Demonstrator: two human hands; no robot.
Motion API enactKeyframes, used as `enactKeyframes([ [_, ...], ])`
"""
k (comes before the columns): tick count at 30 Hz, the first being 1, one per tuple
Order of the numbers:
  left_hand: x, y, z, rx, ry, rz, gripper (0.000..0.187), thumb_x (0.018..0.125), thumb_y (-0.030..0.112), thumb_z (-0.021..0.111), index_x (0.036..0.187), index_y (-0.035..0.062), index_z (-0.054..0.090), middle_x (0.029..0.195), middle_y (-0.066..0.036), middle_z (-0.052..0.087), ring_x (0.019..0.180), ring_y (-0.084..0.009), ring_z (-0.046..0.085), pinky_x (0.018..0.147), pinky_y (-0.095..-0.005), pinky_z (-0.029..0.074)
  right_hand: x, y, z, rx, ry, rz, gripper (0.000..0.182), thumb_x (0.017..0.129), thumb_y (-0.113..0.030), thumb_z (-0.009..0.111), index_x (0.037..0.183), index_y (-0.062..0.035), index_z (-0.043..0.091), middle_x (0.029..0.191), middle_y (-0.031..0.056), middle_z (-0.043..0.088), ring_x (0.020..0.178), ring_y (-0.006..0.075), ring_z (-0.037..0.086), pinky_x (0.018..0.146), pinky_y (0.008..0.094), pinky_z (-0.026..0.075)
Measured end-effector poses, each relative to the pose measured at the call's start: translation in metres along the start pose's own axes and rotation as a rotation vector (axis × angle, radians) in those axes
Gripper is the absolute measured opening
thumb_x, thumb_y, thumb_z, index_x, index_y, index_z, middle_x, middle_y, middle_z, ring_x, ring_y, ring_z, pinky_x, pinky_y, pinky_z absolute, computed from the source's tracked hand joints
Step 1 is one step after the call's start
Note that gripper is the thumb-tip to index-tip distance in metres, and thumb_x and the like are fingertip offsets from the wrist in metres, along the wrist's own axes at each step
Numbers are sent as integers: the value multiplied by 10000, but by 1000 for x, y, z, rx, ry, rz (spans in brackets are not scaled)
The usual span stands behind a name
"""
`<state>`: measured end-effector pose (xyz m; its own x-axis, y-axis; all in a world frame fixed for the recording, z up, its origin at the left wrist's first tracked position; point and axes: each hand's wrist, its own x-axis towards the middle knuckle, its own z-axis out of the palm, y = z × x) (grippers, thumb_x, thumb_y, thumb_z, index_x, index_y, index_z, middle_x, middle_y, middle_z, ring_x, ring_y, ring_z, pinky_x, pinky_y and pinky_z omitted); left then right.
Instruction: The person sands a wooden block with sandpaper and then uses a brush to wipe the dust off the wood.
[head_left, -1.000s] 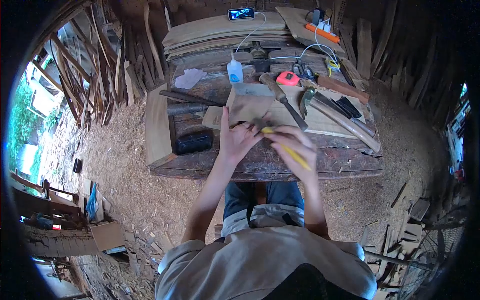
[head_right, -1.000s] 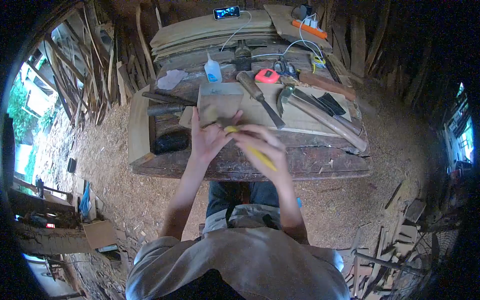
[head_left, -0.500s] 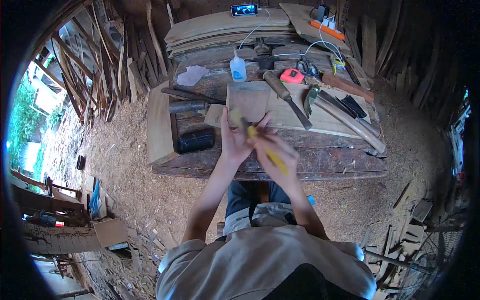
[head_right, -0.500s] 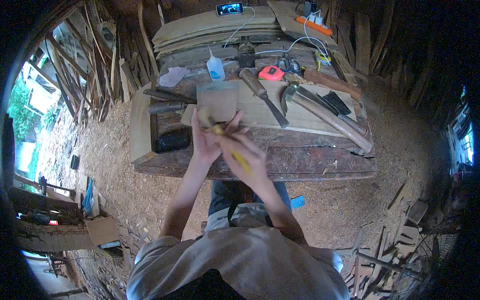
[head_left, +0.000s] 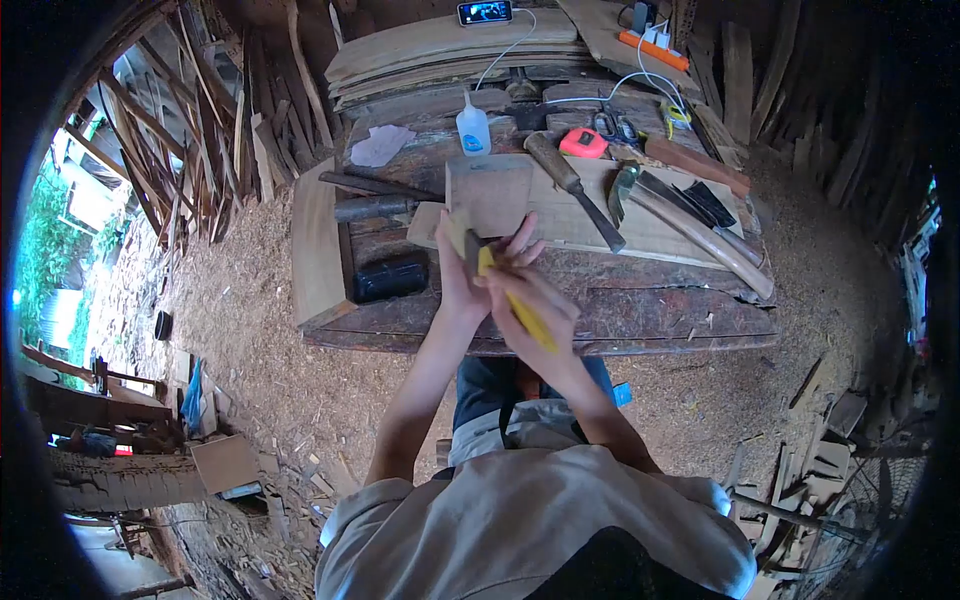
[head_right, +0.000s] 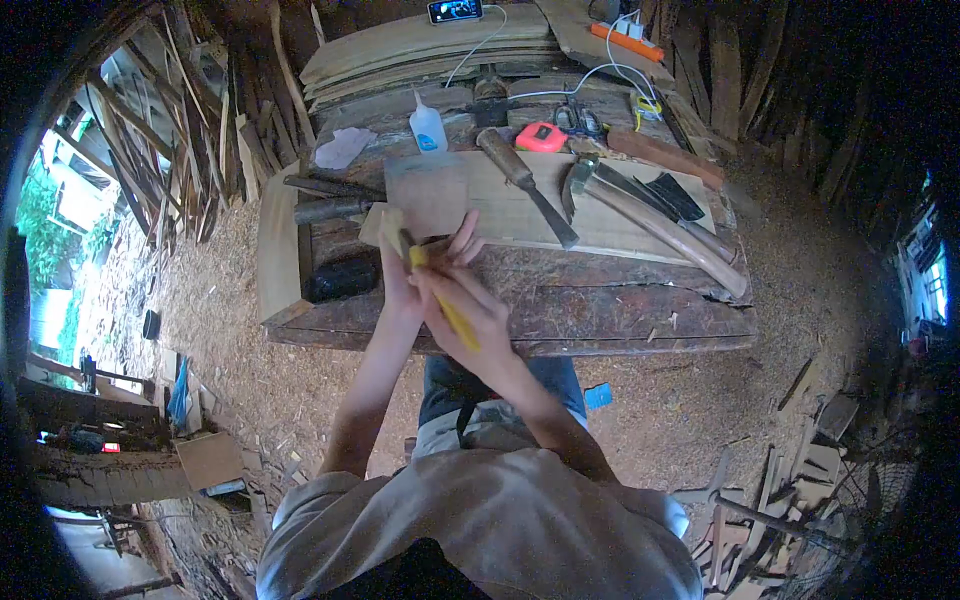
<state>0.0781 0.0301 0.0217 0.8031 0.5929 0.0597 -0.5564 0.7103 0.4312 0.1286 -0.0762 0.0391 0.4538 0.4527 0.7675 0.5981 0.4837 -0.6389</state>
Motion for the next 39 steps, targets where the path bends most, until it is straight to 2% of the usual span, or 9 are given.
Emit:
enactKeyframes([
  [5,4,4,-19,-74,112,-55,865,899,723,458,1469,81,356,1427,-178,450,1381,-349,403,1143,-543,322,7,15,-23,-93,-39,-6,272,805,94,680,1067,22,690,960,185,696,843,270,714,741,321,564],
  [8,10,2,-33,-469,-236,-181,897,892,717,479,1468,43,339,1420,-191,452,1376,-352,407,1148,-556,315,12,25,-49,-215,54,25,241,815,94,676,1048,34,685,928,180,704,837,248,716,729,306,560],
  [10,2,3,10,-124,81,-60,935,872,725,507,1457,14,349,1413,-203,454,1339,-341,441,1139,-524,340,17,25,-55,-161,224,71,196,819,100,668,1003,36,693,889,157,710,799,218,710,694,304,551],
  [14,6,2,-22,-394,-119,-215,950,863,741,504,1456,12,359,1415,-226,467,1319,-358,462,1122,-521,357,17,11,-37,-267,62,14,211,811,89,678,1017,42,682,875,167,699,809,236,710,689,312,553],
  [20,0,-1,-12,104,-88,-69,913,915,758,330,1523,78,293,1485,-248,397,1355,-451,404,1140,-606,282,22,-9,-7,-45,-37,-30,200,838,71,672,1026,19,716,917,147,715,877,238,717,779,297,556],
  [24,14,0,-50,-541,-311,-275,916,886,765,408,1493,82,336,1433,-241,441,1341,-416,431,1166,-604,240,24,15,-43,-188,-62,113,160,874,22,674,1031,28,702,924,167,715,858,225,715,766,280,546],
  [25,3,2,4,-93,157,-133,997,840,756,525,1393,-61,387,1207,-193,515,1303,-338,470,1153,-587,286,25,27,-50,-157,59,123,148,861,30,679,1006,19,703,876,147,702,786,216,693,721,282,534],
  [35,8,6,-28,-480,-344,-308,965,847,805,437,1387,6,461,1116,-93,581,1061,-243,548,1093,-475,350,32,-2,-21,-58,45,-25,182,813,71,684,986,13,694,867,145,681,738,239,673,657,287,510],
  [39,-4,7,3,14,91,-259,900,844,782,489,1290,1,523,976,-75,590,919,-194,514,1005,-400,397,34,5,-25,-65,20,6,139,862,36,675,1000,21,682,840,127,698,756,213,696,684,268,519],
])
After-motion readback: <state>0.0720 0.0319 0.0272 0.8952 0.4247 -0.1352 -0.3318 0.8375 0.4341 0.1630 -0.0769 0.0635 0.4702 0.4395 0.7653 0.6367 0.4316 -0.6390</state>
